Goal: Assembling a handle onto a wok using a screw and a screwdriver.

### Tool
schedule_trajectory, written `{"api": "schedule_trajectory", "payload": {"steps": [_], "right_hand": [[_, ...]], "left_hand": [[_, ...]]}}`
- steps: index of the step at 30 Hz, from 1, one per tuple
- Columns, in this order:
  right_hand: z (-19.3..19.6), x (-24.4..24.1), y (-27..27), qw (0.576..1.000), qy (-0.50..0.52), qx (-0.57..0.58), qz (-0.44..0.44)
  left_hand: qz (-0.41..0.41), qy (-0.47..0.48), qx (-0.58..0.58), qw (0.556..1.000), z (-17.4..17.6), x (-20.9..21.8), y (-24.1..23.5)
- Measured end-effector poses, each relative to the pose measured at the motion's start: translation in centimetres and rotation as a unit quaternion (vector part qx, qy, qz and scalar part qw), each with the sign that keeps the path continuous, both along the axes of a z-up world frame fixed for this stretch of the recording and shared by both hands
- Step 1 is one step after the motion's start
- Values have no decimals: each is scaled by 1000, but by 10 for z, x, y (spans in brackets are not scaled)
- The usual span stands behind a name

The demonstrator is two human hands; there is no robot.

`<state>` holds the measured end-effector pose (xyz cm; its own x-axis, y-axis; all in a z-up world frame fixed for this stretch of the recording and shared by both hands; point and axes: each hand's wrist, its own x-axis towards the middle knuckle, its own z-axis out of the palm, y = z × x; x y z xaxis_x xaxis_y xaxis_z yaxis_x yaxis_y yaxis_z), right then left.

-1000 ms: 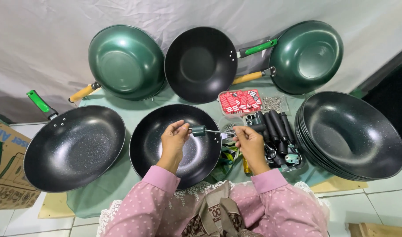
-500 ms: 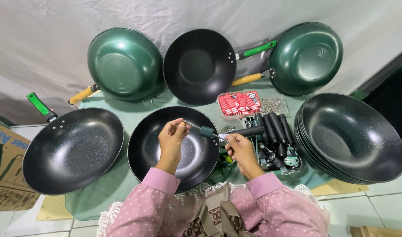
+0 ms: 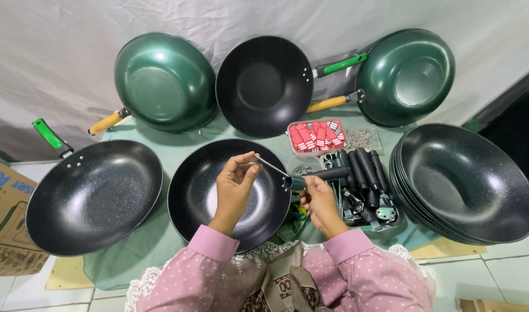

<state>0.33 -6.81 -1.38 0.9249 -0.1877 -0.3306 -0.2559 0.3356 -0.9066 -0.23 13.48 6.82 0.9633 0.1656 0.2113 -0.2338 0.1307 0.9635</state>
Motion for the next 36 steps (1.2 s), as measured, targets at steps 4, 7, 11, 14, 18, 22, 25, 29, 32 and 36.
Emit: {"api": "schedule_trajectory", "payload": {"steps": [4,7,11,14,18,22,25,29,32,36], "right_hand": [[7,1,-6,999,-20,-22,-15],[3,5,-12,997,-66,-19,-42],[13,1,-12,991,-96,-45,-78],[26,0,-9,985,-121,-77,-94],[36,-8,-6,975,-158,-114,-107],[36,-8,-7,966,-174,-152,-115],[38,-8,-9,942,-187,-253,-114],[40,-11,-8,919,-204,-319,-112],[41,-14,-6,918,-204,-322,-106],[35,-11,-10,924,-186,-323,-84]], "left_hand": [[32,34,2,999,-6,1,1],[51,93,-35,994,-16,2,0],[37,187,-118,974,-39,4,-6],[24,225,-139,964,-42,5,-9],[4,262,-146,954,-45,1,-12],[-14,274,-155,949,-56,3,-16],[-37,289,-171,941,-64,2,-19],[-77,301,-199,929,-63,-5,-24],[-87,305,-215,924,-66,-4,-25],[-65,300,-241,921,-68,-2,-26]]}}
